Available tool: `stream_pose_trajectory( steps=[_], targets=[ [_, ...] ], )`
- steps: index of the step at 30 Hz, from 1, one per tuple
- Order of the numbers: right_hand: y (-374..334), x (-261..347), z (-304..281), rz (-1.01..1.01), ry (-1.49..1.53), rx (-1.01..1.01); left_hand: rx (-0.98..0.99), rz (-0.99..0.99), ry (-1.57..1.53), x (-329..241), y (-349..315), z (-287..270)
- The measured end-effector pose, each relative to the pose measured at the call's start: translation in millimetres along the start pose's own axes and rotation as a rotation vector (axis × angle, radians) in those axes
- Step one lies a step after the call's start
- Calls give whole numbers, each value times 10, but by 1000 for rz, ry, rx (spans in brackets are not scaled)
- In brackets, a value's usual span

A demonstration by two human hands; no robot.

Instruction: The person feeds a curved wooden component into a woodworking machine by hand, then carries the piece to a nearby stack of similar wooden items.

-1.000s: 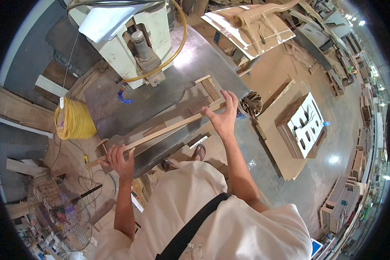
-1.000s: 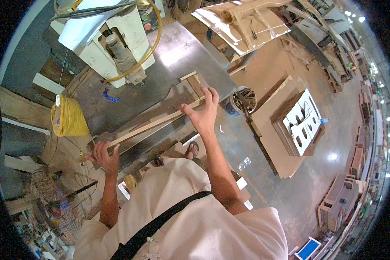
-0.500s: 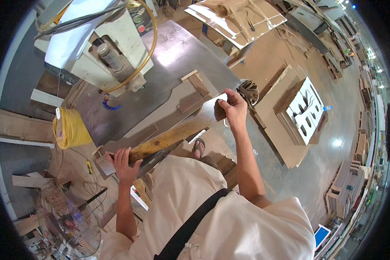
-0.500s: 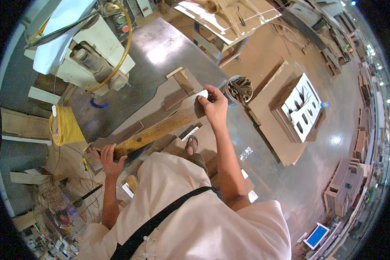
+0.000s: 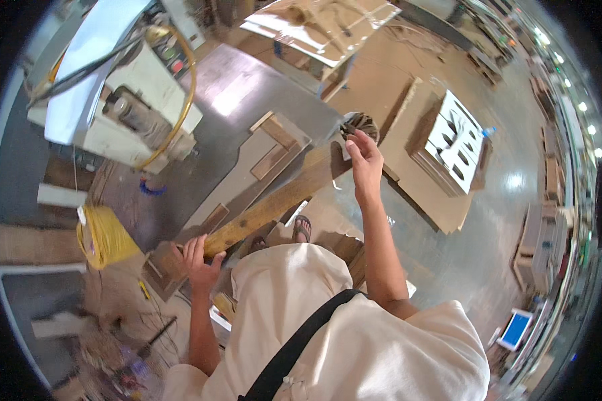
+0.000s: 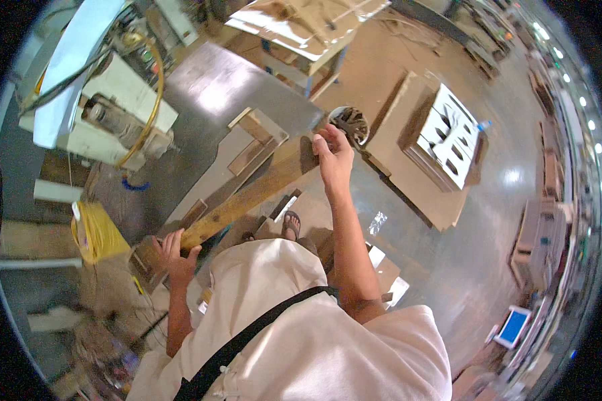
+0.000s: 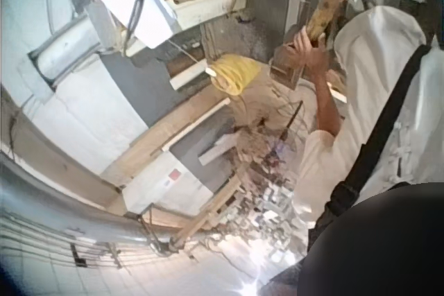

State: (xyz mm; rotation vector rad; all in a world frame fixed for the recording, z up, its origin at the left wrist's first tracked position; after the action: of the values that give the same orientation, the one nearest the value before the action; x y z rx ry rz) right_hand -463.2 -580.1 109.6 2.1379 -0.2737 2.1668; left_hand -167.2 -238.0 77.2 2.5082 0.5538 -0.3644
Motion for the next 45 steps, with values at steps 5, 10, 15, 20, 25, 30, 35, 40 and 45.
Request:
stream_pose_trajectory(
  steps=[5, 10, 15, 20, 25, 30, 35, 40, 45],
  targets=[
    [-459, -262, -350, 156, 89, -144, 39, -76, -154, -64, 127, 247],
    [-1546, -392, -130, 346, 86, 88, 184, -111, -291, -352, 224, 461],
    [-2296, -672, 30, 411, 169, 38, 399, 18, -336, -656, 201, 414],
    [-2874, -898, -375, 518, 289, -226, 584, 299, -435, -691, -1, 407],
    [-3350, -975, -873, 538, 462, -502, 765, 459, -490, -714, 23, 446],
    [-3629, -910, -1409, 433, 584, -745, 1025, 378, -570, -909, 37, 495],
    [-3905, -869, -1881, 385, 548, -891, 1264, 369, -717, -1338, -246, 577],
    [-4292, -795, -2158, 469, 541, -1081, 1195, 579, -835, -1874, -830, 413],
    [-4710, -1306, -2458, 475, 338, -1548, 1085, 977, -814, -2558, -1531, -115]
  ],
)
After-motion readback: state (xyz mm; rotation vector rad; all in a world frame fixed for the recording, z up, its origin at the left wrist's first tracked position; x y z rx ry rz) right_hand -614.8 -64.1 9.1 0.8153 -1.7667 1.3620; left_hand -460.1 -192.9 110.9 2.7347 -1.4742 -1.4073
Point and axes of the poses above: each hand's wrist, its own y-axis towards the middle knuckle, its own z-axis out of the palm, x = y × z, the point moved 5 cm from there along y, towards the middle knuckle, and after that the axes turned 13 degrees about -x, right-handed, at the moved point
